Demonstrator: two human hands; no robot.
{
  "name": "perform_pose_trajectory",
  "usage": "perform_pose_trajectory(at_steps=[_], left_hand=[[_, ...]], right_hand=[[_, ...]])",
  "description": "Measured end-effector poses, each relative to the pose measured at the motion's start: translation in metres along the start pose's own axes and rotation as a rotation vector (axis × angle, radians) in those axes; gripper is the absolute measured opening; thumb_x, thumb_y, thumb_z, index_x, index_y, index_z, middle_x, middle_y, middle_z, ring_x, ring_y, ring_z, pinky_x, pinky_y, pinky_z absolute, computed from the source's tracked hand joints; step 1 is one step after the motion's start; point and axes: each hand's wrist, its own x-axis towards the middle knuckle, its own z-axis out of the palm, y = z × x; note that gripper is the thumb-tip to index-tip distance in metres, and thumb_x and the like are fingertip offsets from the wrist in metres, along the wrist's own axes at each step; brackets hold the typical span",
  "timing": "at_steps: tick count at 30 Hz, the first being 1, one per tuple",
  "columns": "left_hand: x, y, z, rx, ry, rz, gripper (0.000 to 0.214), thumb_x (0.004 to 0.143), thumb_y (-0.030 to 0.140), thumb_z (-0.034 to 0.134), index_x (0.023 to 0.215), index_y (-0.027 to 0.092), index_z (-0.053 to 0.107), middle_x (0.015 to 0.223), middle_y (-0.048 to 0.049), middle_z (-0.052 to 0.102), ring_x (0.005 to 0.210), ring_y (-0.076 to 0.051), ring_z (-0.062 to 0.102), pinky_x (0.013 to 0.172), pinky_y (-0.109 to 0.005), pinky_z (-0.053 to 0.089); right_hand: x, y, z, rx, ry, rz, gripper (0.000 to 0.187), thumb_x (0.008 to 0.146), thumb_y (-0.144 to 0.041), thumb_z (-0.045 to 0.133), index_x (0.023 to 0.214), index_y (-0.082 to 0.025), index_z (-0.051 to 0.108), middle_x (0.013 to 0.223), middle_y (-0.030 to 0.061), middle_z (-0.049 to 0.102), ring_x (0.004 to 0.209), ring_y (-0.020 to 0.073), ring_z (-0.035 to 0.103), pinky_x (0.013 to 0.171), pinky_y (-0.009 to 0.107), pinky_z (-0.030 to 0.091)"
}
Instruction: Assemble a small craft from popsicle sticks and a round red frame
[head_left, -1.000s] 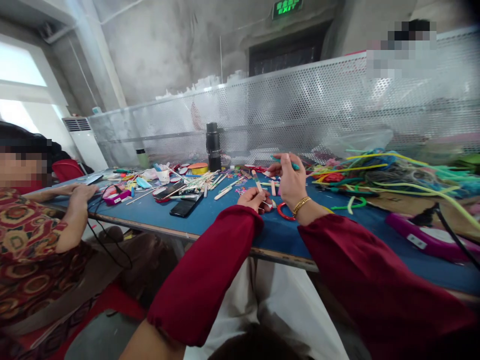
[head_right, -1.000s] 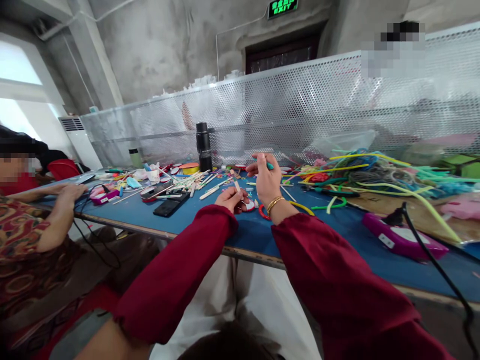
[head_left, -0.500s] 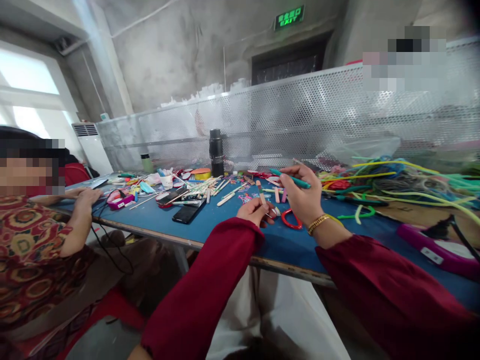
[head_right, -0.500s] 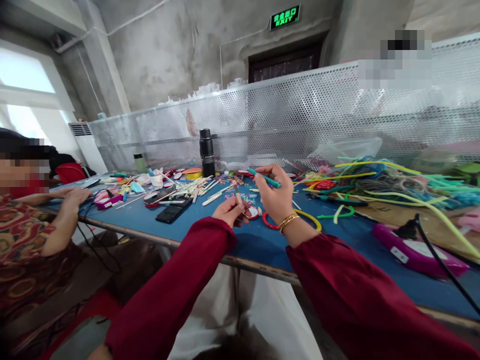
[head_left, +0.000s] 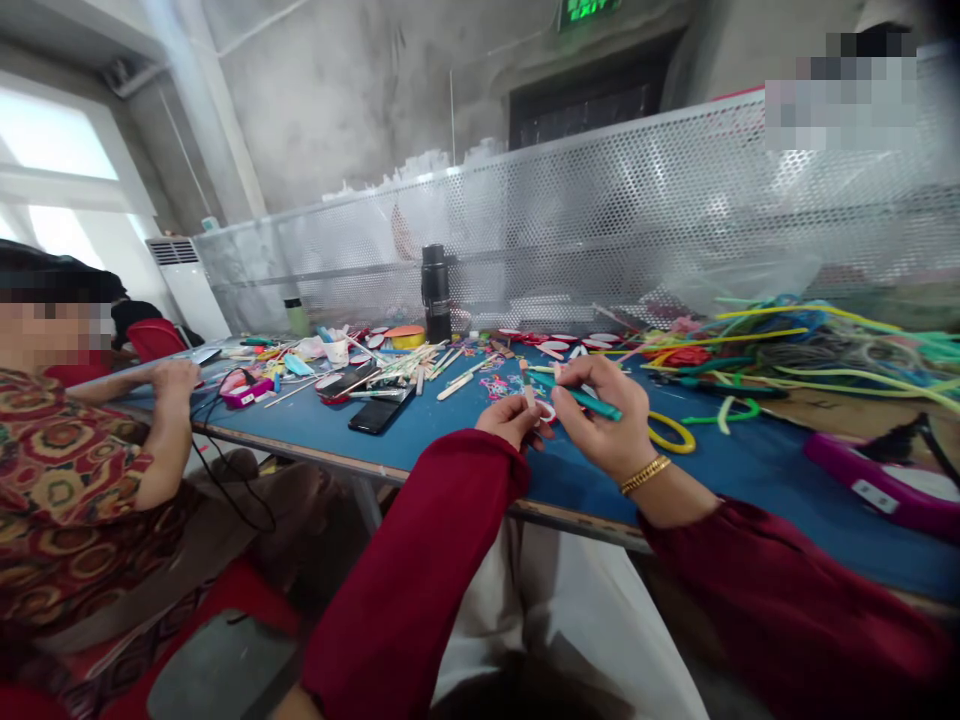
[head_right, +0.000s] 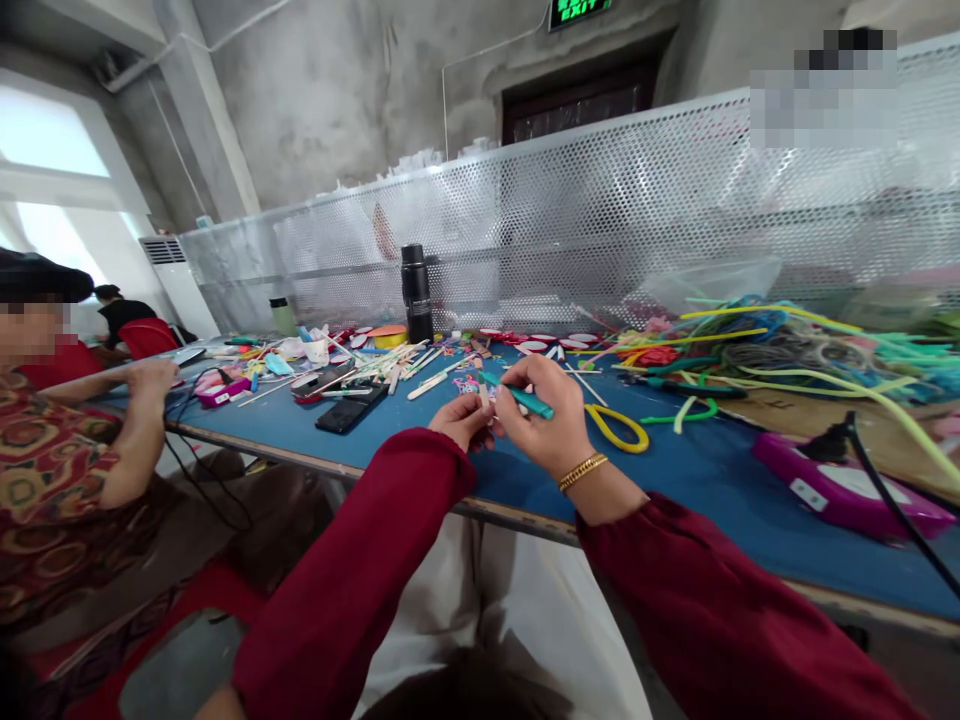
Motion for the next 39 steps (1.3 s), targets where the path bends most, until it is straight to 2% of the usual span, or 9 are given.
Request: perform_pose_trajectory(at_steps=[4,11,21,35,39], left_hand=[[0.001,-0.002,0.000,-0.029,0.005,0.004,0.045,0.081,0.059,0.078,0.091,0.016,0.066,0.069,-0.0015,0.070,0.046,-0.009,0.057,0.044,-0.020,0.029],[0.013,-0.009,-0.010,-0.004,-0.103,0.002,0.050,0.076,0.062,0.082,0.092,0.018,0.065,0.066,-0.0004,0.071,0.044,-0.011,0.059,0.042,-0.021,0.032],[0.003,-0.004,0.000,0.003,0.006,0.008,0.046,0.081,0.059,0.078,0.092,0.017,0.065,0.064,-0.0002,0.067,0.044,-0.009,0.055,0.045,-0.020,0.034],[0.000,-0.002,0.002,-0.033,0.022,0.022,0.043,0.082,0.057,0.079,0.089,0.017,0.064,0.063,0.0006,0.067,0.044,-0.008,0.055,0.043,-0.019,0.029],[-0.002,0.000,0.003,-0.033,0.021,0.019,0.038,0.085,0.053,0.076,0.089,0.017,0.064,0.062,0.0003,0.066,0.044,-0.008,0.054,0.045,-0.020,0.033]], right_hand=[[-0.001,0.000,-0.001,-0.010,-0.010,-0.022,0.009,0.084,-0.018,0.065,0.087,-0.025,0.060,0.080,0.0013,0.064,0.073,0.0199,0.061,0.068,0.035,0.048],[-0.001,0.002,-0.001,0.010,-0.023,-0.027,0.012,0.086,-0.018,0.063,0.078,-0.024,0.056,0.075,0.0009,0.059,0.070,0.0196,0.058,0.068,0.035,0.046],[0.000,0.005,0.000,-0.013,-0.022,-0.001,0.015,0.084,-0.020,0.064,0.073,-0.024,0.055,0.071,0.0009,0.058,0.068,0.0200,0.056,0.066,0.037,0.044],[-0.001,0.006,0.000,-0.046,-0.042,0.002,0.016,0.086,-0.021,0.062,0.073,-0.024,0.054,0.070,0.0008,0.058,0.067,0.0196,0.055,0.065,0.037,0.044],[0.000,0.005,0.000,-0.052,-0.033,0.007,0.015,0.086,-0.022,0.062,0.074,-0.024,0.054,0.072,0.0014,0.060,0.068,0.0205,0.057,0.065,0.037,0.044]])
